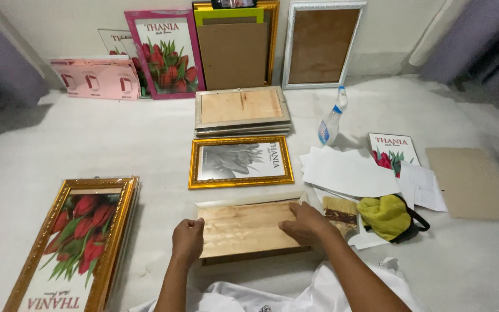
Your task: Cleaning and assembling picture frames by inserting backing boards.
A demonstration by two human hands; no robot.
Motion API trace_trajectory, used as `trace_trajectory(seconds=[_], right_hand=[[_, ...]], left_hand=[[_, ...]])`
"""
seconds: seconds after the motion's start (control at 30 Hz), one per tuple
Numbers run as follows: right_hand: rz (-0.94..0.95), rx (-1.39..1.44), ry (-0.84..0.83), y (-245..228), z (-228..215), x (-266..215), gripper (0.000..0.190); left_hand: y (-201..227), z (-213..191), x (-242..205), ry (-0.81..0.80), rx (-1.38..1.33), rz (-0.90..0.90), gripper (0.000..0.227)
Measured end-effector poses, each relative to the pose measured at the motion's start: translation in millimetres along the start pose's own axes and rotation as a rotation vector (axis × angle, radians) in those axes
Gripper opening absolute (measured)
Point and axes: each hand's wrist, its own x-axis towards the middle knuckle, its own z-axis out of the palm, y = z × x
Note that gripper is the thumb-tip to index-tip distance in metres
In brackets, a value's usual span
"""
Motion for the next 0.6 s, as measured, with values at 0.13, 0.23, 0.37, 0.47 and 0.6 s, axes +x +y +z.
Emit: trace_trajectory(seconds=[0.13, 0.23, 0.37, 0.47, 0.6], right_hand=[[0.167, 0.774, -0.209, -1, 7, -3, 0.082], [0.007, -0.327, -0.191, 17, 30, 31, 0.123], [-0.082, -0.452, -0.173, -5, 40, 10, 0.127], [-0.160, -0.541, -0.180, -5, 47, 16, 0.119], [-0.189, -0.570, -0.163, -5, 50, 22, 0.114]], left_hand=[[-47, 21, 42, 0.036, 0.128, -0.076, 0.039], [-46, 23, 40, 0.038, 0.120, -0.102, 0.036], [-19, 11, 15, -0.005, 0.167, -0.080, 0.039], [-9, 10, 2, -0.008, 0.164, -0.081, 0.037], [8, 3, -14, -0.015, 0.208, -0.092, 0.035]])
